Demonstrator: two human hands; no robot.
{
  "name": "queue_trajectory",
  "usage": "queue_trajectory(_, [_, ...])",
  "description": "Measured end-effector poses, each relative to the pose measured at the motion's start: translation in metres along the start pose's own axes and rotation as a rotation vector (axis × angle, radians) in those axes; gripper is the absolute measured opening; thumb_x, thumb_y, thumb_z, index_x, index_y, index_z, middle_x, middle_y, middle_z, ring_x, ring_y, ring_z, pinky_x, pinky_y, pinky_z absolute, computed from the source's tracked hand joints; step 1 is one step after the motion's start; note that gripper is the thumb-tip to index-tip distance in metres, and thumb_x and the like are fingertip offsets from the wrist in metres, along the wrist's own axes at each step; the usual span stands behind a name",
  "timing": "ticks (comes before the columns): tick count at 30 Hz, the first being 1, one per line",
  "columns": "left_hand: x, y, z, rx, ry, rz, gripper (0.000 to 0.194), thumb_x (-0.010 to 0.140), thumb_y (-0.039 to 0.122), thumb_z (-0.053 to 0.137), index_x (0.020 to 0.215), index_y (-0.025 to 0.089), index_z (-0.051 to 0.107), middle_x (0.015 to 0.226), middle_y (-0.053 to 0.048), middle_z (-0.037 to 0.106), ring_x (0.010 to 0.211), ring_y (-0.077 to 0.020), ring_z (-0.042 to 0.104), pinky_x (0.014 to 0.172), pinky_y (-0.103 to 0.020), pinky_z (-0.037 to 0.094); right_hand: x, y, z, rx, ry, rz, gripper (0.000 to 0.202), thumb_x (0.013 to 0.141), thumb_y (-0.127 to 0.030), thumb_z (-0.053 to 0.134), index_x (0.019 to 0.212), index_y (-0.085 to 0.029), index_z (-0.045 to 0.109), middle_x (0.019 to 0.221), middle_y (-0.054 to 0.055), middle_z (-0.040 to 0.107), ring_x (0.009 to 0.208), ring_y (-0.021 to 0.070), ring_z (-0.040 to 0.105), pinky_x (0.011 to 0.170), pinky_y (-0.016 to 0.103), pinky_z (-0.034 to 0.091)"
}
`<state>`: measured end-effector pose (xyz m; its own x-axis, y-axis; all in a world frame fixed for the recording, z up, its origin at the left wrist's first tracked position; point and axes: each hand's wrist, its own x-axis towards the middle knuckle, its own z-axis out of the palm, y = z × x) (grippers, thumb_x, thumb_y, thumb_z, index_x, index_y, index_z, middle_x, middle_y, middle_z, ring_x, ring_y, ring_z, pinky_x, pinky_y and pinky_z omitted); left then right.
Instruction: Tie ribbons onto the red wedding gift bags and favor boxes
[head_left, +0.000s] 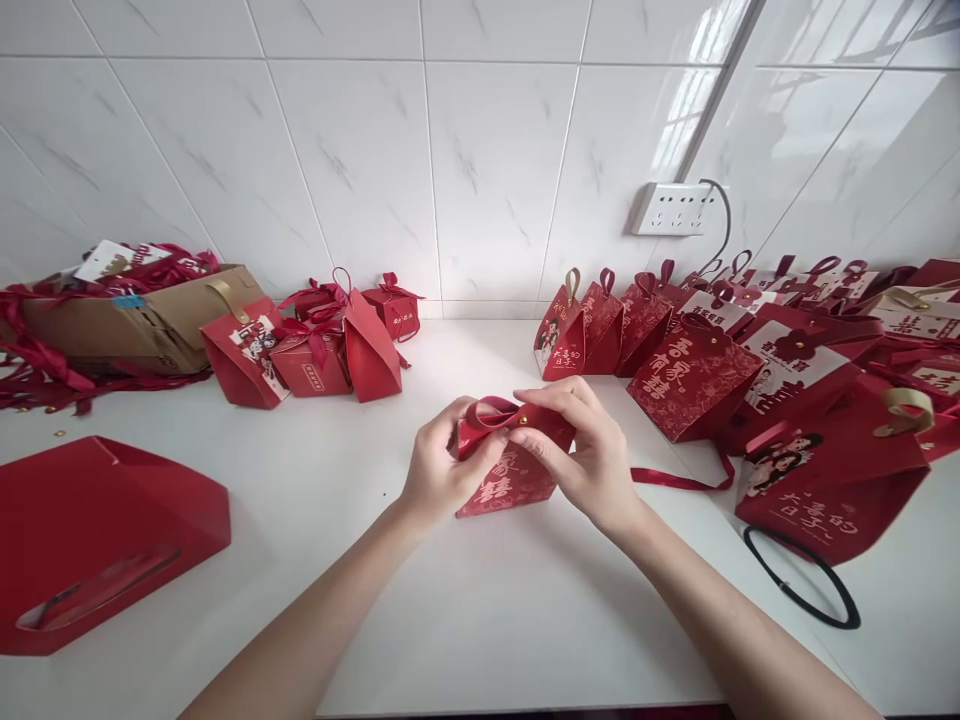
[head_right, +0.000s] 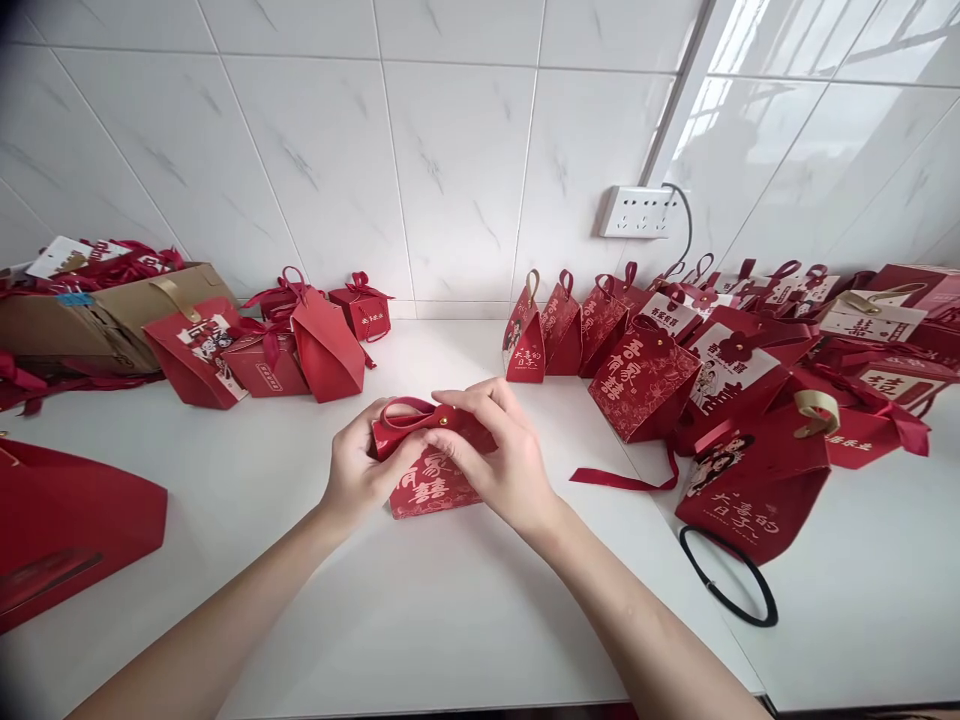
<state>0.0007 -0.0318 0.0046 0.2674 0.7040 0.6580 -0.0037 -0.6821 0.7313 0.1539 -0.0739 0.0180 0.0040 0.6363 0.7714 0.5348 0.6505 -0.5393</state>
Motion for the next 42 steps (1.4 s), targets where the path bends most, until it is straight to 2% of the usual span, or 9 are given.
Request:
queue_trajectory(2, [0.0,0.004,0.0,-0.016,-0.008,-0.015,0.003,0.081,0.021,0.062,0.083,0.019,0.062,0.077,0.002,0.067,0.071,-0.0101,0.063,0.065,-0.017,0.05,0.002,-0.001,-0.001,0.028,0.016,0.034,0.006,0.086,-0.02,0.062,0.09,-0.023,0.064,0.08,0.002,0.058,0.074,0.0151,0.056,0.064,0.028,0.048])
queue_trajectory(5, [0.001,0.007,-0.001,-0.011,0.002,-0.07,0.005,0.081,0.024,0.061,0.08,0.019,0.063,0.072,0.002,0.066,0.065,-0.0094,0.061,0.06,-0.017,0.049,0.003,-0.001,-0.003,0.104,0.016,0.089,0.008,0.088,-0.018,0.058,0.083,-0.022,0.061,0.078,0.0,0.059,0.073,0.0133,0.056,0.065,0.027,0.046])
queue_trajectory(13, [0.002,0.009,-0.002,-0.005,0.001,-0.076,0.007,0.078,0.024,0.064,0.082,0.019,0.065,0.075,0.001,0.068,0.068,-0.0105,0.063,0.062,-0.018,0.05,0.001,-0.004,-0.006,0.188,-0.061,0.174,0.008,0.089,-0.017,0.054,0.09,-0.022,0.06,0.082,0.001,0.06,0.075,0.0136,0.056,0.065,0.027,0.044])
queue_trajectory(17, [0.002,0.01,0.0,0.036,0.031,-0.064,0.005,0.079,0.024,0.065,0.078,0.019,0.065,0.075,0.001,0.07,0.07,-0.0112,0.065,0.065,-0.018,0.052,0.002,-0.007,-0.008,0.167,-0.108,0.157,0.017,0.089,-0.016,0.05,0.095,-0.024,0.064,0.087,0.003,0.062,0.08,0.0156,0.057,0.066,0.028,0.044])
queue_trajectory(19, [0.001,0.01,0.0,0.053,0.034,-0.05,0.006,0.08,0.023,0.064,0.077,0.019,0.066,0.073,0.001,0.07,0.068,-0.0107,0.064,0.064,-0.018,0.051,0.003,-0.007,-0.009,0.168,-0.12,0.14,0.014,0.088,-0.017,0.054,0.093,-0.023,0.065,0.084,0.002,0.062,0.077,0.0151,0.056,0.066,0.028,0.045])
queue_trajectory(23, [0.001,0.013,0.0,0.053,0.05,-0.04,0.008,0.08,0.024,0.063,0.074,0.019,0.066,0.07,0.002,0.069,0.065,-0.0104,0.063,0.061,-0.018,0.05,0.003,-0.008,-0.009,0.207,-0.117,0.167,0.004,0.086,-0.024,0.06,0.085,-0.022,0.063,0.08,0.0,0.062,0.073,0.0132,0.057,0.067,0.026,0.046])
queue_trajectory(31, [0.005,0.013,-0.003,0.041,-0.06,-0.091,0.01,0.075,0.027,0.067,0.072,0.018,0.064,0.066,0.001,0.065,0.059,-0.0111,0.059,0.055,-0.02,0.048,0.002,-0.007,-0.005,0.333,-0.097,0.336,0.013,0.089,-0.031,0.057,0.082,-0.021,0.062,0.079,0.0,0.063,0.073,0.013,0.058,0.066,0.025,0.047])
queue_trajectory(36, [0.005,0.011,-0.003,0.064,-0.044,-0.126,0.01,0.075,0.025,0.066,0.069,0.019,0.062,0.063,0.002,0.062,0.058,-0.0104,0.057,0.053,-0.019,0.046,0.001,-0.005,-0.004,0.382,-0.086,0.418,0.016,0.086,-0.035,0.06,0.08,-0.021,0.063,0.08,0.001,0.062,0.074,0.0142,0.057,0.061,0.025,0.045])
queue_trajectory(42, [0.003,0.012,-0.002,0.03,-0.036,-0.136,0.011,0.075,0.025,0.066,0.067,0.018,0.06,0.062,0.003,0.06,0.057,-0.01,0.055,0.054,-0.02,0.045,0.002,-0.009,-0.005,0.354,-0.08,0.356,0.008,0.084,-0.03,0.063,0.083,-0.022,0.065,0.081,0.001,0.063,0.075,0.0143,0.06,0.066,0.026,0.049])
